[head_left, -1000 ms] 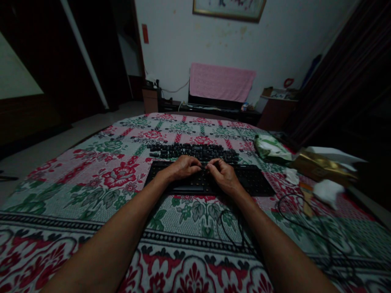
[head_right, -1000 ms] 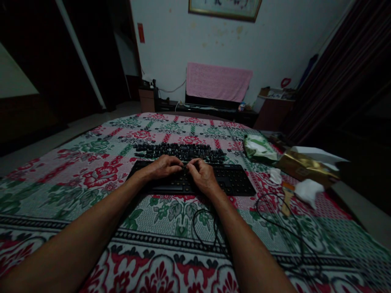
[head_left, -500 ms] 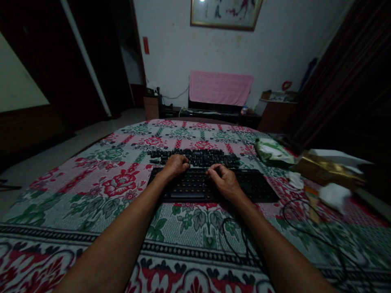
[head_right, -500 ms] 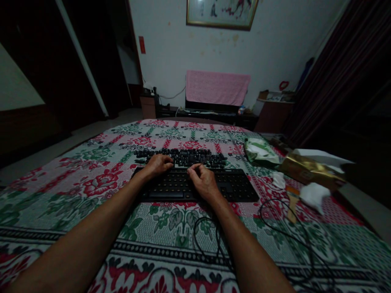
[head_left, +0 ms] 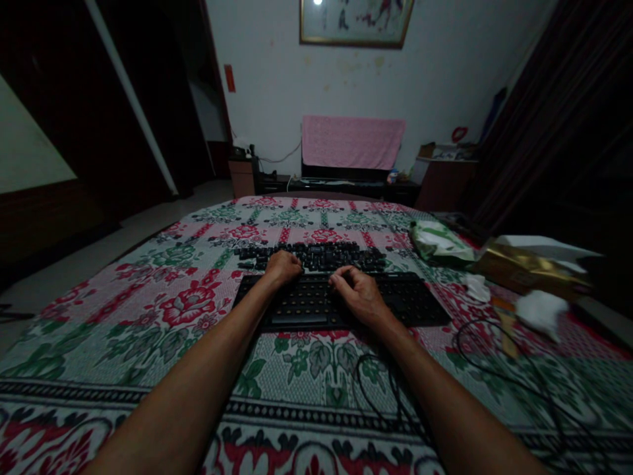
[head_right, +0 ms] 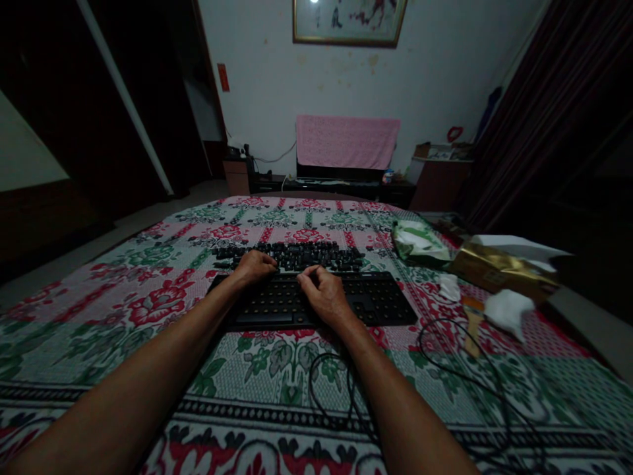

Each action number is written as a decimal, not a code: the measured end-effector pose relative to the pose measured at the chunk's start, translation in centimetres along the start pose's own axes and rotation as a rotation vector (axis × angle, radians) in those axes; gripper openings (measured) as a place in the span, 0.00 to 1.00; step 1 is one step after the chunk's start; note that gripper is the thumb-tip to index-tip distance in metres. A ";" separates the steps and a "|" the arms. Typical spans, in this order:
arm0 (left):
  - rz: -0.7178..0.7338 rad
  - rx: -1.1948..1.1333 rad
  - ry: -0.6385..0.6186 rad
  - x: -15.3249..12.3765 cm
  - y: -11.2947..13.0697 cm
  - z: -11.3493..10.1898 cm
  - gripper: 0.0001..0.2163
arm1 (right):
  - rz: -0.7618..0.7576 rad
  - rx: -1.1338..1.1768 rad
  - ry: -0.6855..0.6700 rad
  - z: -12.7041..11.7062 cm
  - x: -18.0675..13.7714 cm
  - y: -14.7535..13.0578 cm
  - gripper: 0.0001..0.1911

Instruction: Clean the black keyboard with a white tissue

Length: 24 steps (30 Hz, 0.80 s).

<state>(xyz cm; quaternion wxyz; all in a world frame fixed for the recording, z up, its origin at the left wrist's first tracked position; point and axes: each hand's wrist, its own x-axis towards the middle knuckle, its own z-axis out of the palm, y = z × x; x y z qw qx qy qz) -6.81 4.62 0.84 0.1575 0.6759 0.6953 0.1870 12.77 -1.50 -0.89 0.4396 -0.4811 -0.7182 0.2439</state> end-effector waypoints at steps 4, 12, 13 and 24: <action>-0.040 -0.054 0.032 0.1 0.0 0.4 0.12 | 0.000 -0.001 0.005 0.0 0.0 -0.1 0.13; -0.021 -0.038 0.056 0.2 0.5 0.6 0.12 | 0.000 -0.002 0.006 0.1 0.0 0.0 0.13; -0.016 -0.031 0.055 0.3 0.5 0.5 0.12 | 0.001 -0.001 0.005 0.1 0.0 -0.1 0.13; 0.005 0.102 -0.064 0.3 1.4 -0.6 0.10 | -0.021 -0.009 0.015 0.1 0.0 -0.1 0.14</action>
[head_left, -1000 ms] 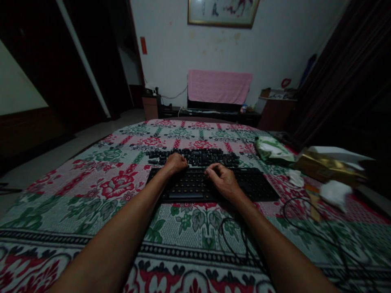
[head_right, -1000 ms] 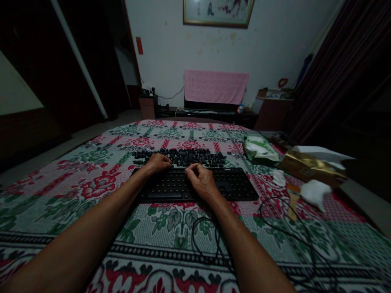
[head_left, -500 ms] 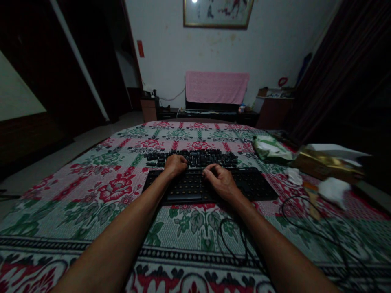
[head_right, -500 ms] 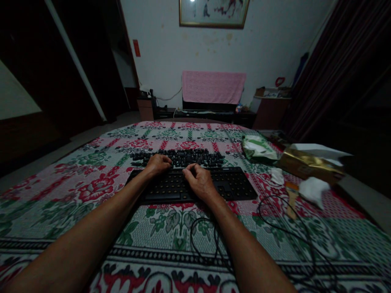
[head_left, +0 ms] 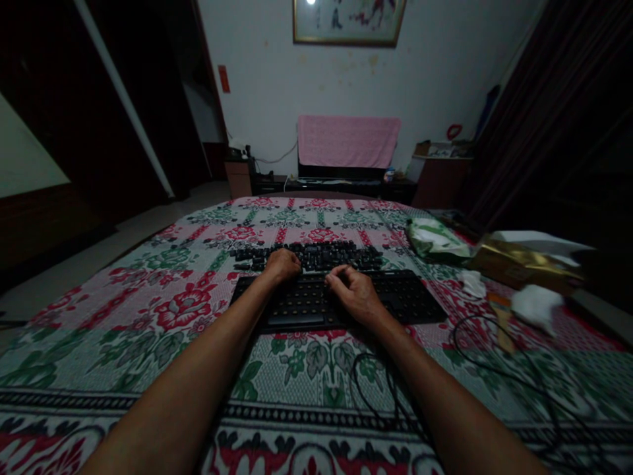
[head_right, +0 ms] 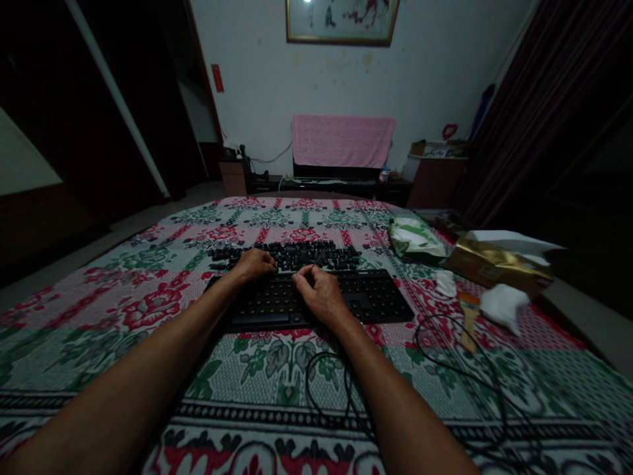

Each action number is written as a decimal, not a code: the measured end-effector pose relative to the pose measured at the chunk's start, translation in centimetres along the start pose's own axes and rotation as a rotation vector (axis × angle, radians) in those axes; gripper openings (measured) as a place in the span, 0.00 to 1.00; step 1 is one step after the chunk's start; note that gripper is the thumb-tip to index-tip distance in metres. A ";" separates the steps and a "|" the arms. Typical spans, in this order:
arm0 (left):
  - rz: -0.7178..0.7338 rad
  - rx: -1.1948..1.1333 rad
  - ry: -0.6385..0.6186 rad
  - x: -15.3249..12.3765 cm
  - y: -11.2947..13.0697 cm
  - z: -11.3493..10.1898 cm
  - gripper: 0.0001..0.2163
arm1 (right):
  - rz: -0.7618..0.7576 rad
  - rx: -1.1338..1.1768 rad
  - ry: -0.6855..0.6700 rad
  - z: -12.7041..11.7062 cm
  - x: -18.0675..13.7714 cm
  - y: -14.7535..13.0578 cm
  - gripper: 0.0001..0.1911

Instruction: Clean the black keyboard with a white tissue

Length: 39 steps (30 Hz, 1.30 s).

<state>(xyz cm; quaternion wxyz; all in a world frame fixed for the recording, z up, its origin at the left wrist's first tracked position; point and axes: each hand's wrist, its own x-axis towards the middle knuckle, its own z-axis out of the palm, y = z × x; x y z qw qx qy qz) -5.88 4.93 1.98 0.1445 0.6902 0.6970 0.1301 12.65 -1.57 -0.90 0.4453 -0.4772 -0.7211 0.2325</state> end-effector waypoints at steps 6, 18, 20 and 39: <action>0.014 0.112 -0.057 0.5 0.7 -0.6 0.09 | 0.005 0.006 -0.003 -0.1 0.0 -0.3 0.13; 0.060 0.063 -0.020 0.3 0.1 -0.2 0.10 | 0.005 0.009 0.004 -0.1 0.0 -0.1 0.14; 0.050 0.031 -0.009 0.3 0.0 0.0 0.10 | 0.003 0.017 0.008 -0.1 0.0 -0.1 0.14; 0.062 -0.034 0.040 0.4 -0.3 0.6 0.09 | 0.016 0.009 0.005 -0.2 0.0 -0.5 0.13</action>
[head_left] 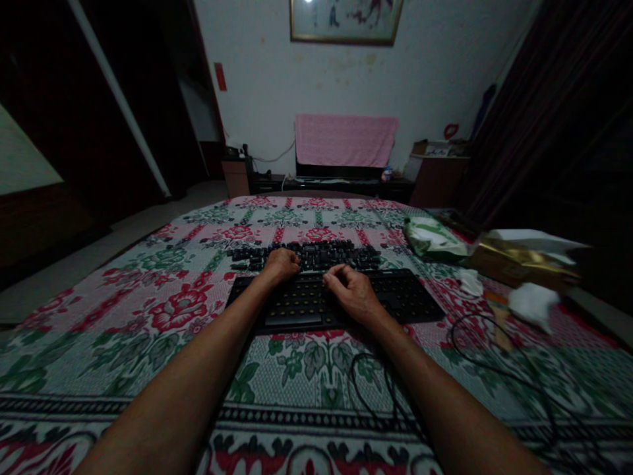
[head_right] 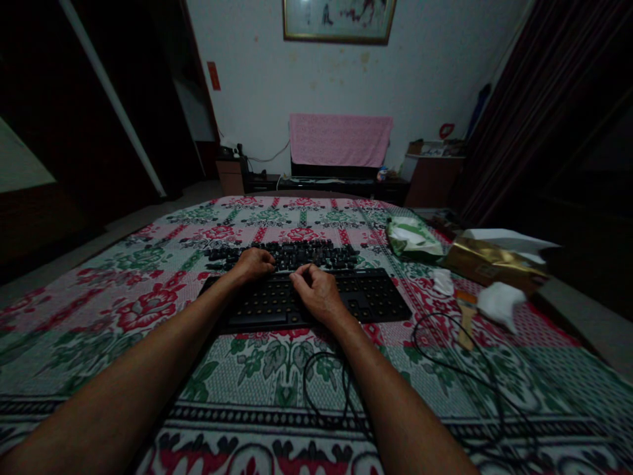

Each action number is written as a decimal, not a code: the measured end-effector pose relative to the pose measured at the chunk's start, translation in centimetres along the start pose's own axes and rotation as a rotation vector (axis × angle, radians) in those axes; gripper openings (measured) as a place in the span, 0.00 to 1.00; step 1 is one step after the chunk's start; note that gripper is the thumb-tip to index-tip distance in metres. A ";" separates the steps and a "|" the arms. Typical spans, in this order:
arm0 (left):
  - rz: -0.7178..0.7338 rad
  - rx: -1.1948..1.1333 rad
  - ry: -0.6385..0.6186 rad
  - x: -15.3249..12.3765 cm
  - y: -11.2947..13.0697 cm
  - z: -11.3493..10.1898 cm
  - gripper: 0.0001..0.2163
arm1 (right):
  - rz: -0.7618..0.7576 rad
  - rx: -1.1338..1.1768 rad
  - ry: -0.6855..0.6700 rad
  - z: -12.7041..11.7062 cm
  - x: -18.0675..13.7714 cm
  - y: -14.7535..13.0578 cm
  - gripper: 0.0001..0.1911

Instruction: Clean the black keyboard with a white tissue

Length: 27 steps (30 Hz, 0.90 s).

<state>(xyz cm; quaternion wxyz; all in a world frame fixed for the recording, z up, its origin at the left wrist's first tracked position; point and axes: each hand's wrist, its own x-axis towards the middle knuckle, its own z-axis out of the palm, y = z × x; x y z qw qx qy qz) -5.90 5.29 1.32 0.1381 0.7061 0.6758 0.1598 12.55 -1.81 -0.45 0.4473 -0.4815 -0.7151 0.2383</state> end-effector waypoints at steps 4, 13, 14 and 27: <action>-0.033 0.004 -0.008 -0.1 0.2 -0.2 0.10 | 0.005 0.003 0.001 -0.1 0.0 -0.1 0.13; -0.007 0.029 0.033 0.1 -0.6 0.2 0.11 | -0.007 -0.008 0.002 0.1 0.1 0.4 0.13; -0.015 0.025 0.034 0.1 -0.6 0.2 0.12 | -0.008 -0.009 0.001 0.1 0.1 0.4 0.13; -0.034 0.044 0.026 -2.4 -3.3 -3.5 0.12 | 0.002 0.003 -0.028 0.1 0.1 0.9 0.14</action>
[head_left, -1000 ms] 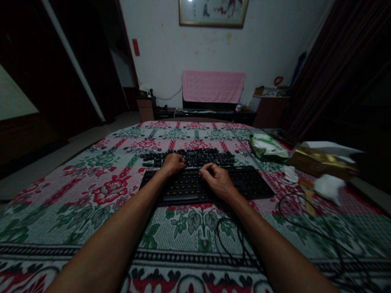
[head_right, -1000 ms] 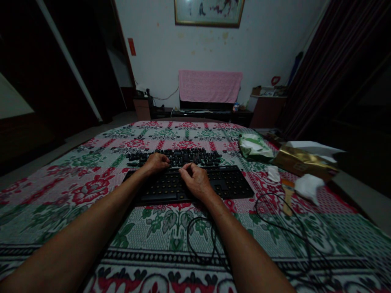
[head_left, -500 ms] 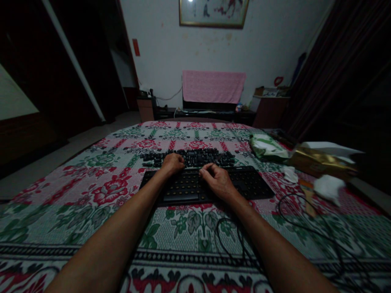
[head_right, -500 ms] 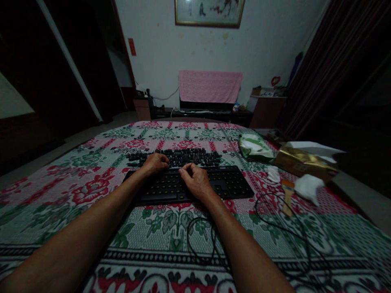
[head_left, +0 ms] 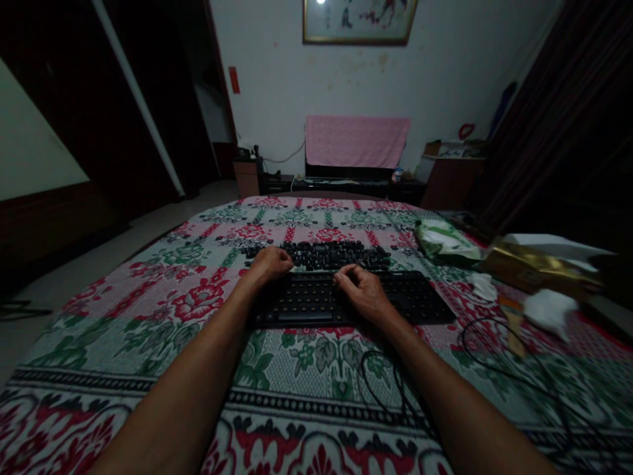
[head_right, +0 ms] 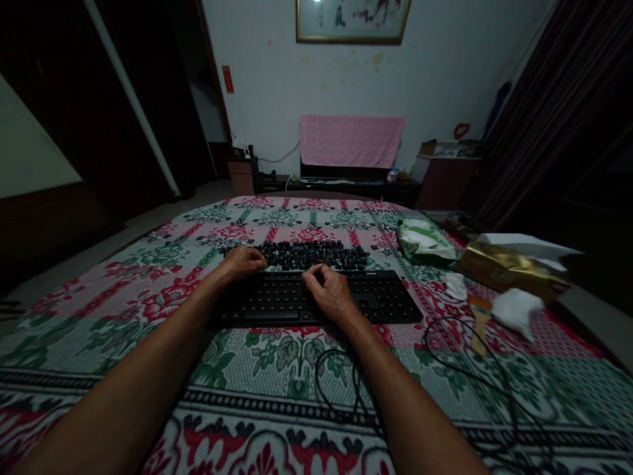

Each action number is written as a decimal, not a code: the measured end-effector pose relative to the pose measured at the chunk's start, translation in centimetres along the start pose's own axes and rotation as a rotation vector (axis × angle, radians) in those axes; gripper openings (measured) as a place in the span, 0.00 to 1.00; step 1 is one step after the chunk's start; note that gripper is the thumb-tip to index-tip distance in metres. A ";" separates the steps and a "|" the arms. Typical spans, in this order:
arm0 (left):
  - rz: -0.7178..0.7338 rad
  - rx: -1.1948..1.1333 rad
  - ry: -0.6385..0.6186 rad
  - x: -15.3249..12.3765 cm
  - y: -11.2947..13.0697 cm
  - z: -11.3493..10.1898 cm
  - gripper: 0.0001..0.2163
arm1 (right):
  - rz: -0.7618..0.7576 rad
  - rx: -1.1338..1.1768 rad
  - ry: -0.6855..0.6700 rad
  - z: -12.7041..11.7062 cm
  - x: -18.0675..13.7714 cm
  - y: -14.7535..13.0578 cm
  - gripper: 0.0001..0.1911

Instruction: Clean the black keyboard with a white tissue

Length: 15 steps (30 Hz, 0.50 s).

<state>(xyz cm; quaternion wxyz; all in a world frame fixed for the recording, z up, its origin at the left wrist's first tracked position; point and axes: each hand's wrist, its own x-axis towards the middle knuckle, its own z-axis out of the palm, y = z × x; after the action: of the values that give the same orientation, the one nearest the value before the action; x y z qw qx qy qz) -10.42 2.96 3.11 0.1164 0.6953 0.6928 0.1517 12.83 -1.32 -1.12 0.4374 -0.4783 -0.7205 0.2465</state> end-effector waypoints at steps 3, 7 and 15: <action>0.057 -0.043 -0.108 -0.9 -0.7 -0.4 0.12 | -0.005 0.010 -0.006 0.0 0.0 0.1 0.15; 0.107 -0.059 -0.179 -1.6 -1.0 -0.4 0.14 | -0.006 0.031 -0.010 0.0 0.0 0.2 0.15; 0.207 -0.159 -0.248 -1.7 -2.2 -0.1 0.19 | -0.003 0.080 -0.007 0.1 0.0 0.4 0.16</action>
<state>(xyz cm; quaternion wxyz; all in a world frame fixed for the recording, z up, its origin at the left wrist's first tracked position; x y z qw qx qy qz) -12.50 1.25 2.28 0.2393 0.7649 0.5837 0.1301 12.91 -1.19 -1.47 0.4541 -0.4584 -0.7124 0.2761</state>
